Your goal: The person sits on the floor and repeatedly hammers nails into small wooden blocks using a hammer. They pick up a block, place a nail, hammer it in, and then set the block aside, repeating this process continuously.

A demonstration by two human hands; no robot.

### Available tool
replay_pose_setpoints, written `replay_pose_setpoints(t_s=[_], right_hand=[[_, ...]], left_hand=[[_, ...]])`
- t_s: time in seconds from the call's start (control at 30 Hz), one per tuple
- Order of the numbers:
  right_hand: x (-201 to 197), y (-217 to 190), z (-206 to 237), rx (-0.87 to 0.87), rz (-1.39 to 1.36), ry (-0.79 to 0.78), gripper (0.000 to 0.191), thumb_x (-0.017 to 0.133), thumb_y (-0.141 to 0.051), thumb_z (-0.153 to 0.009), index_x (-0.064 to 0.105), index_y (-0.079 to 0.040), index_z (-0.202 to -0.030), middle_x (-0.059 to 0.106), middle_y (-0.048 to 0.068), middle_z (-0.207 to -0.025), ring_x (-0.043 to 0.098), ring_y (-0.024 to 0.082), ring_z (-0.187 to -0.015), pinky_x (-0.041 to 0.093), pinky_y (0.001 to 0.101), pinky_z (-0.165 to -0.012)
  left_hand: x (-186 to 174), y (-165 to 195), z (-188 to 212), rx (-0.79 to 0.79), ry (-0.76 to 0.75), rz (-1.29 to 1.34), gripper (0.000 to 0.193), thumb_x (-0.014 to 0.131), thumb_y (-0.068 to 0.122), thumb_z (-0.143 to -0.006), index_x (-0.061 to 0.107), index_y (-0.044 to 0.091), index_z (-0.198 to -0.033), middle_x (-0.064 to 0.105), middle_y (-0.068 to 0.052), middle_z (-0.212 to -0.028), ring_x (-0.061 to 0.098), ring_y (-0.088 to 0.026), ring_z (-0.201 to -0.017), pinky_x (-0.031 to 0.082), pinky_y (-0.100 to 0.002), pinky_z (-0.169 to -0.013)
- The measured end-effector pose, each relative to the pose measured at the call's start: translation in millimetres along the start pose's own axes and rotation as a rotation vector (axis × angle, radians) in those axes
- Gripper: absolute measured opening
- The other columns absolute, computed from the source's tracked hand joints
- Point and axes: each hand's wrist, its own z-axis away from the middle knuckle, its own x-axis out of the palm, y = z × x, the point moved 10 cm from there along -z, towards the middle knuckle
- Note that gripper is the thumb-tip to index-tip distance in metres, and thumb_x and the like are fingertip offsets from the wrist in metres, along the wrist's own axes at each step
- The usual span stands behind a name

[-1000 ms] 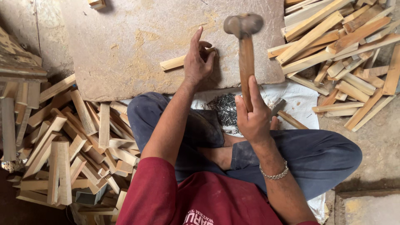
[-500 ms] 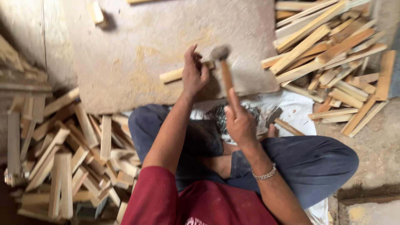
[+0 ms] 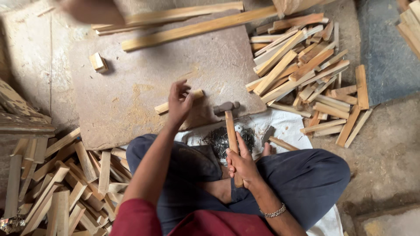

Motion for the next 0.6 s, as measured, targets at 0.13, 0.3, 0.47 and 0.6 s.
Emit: replay_pose_setpoints(t_s=[0.13, 0.3, 0.47, 0.6], right_hand=[[-0.5, 2.4, -1.9, 0.054, -0.12, -0.039, 0.084, 0.058, -0.014, -0.096, 0.014, -0.033, -0.165, 0.053, 0.003, -0.073, 0.046, 0.007, -0.047, 0.044, 0.0247, -0.039], [3.1, 4.1, -4.9, 0.035, -0.17, -0.054, 0.085, 0.058, -0.012, -0.095, 0.014, -0.034, -0.164, 0.052, 0.003, -0.072, 0.045, 0.008, -0.045, 0.043, 0.0254, -0.038], [3.3, 3.6, -4.8, 0.015, -0.163, -0.053, 0.085, 0.058, -0.009, -0.095, 0.014, -0.033, -0.165, 0.054, 0.001, -0.073, 0.046, 0.009, -0.046, 0.043, 0.0255, -0.039], [-0.5, 4.4, -7.1, -0.004, -0.109, -0.056, 0.086, 0.059, -0.011, -0.097, 0.012, -0.029, -0.166, 0.054, 0.003, -0.071, 0.048, 0.009, -0.047, 0.045, 0.0257, -0.04]], left_hand=[[-26.8, 51.7, 23.8, 0.393, 0.006, -0.775, 0.055, 0.072, 0.01, -0.08, 0.055, 0.006, -0.132, 0.07, -0.016, -0.112, 0.064, -0.036, -0.102, 0.052, -0.046, -0.089], [-31.5, 54.3, 25.0, 0.105, -0.067, -0.728, 0.052, 0.064, 0.002, -0.09, 0.052, 0.005, -0.141, 0.073, -0.011, -0.1, 0.066, -0.03, -0.095, 0.053, -0.043, -0.084], [44.4, 106.7, -6.3, 0.026, -0.121, -0.483, 0.053, 0.064, 0.005, -0.096, 0.043, 0.004, -0.145, 0.073, -0.011, -0.101, 0.067, -0.026, -0.084, 0.053, -0.042, -0.071], [154.8, 168.4, -36.3, -0.145, -0.275, -0.109, 0.063, 0.059, 0.012, -0.097, 0.033, 0.014, -0.155, 0.068, -0.011, -0.11, 0.068, -0.024, -0.09, 0.062, -0.042, -0.072]])
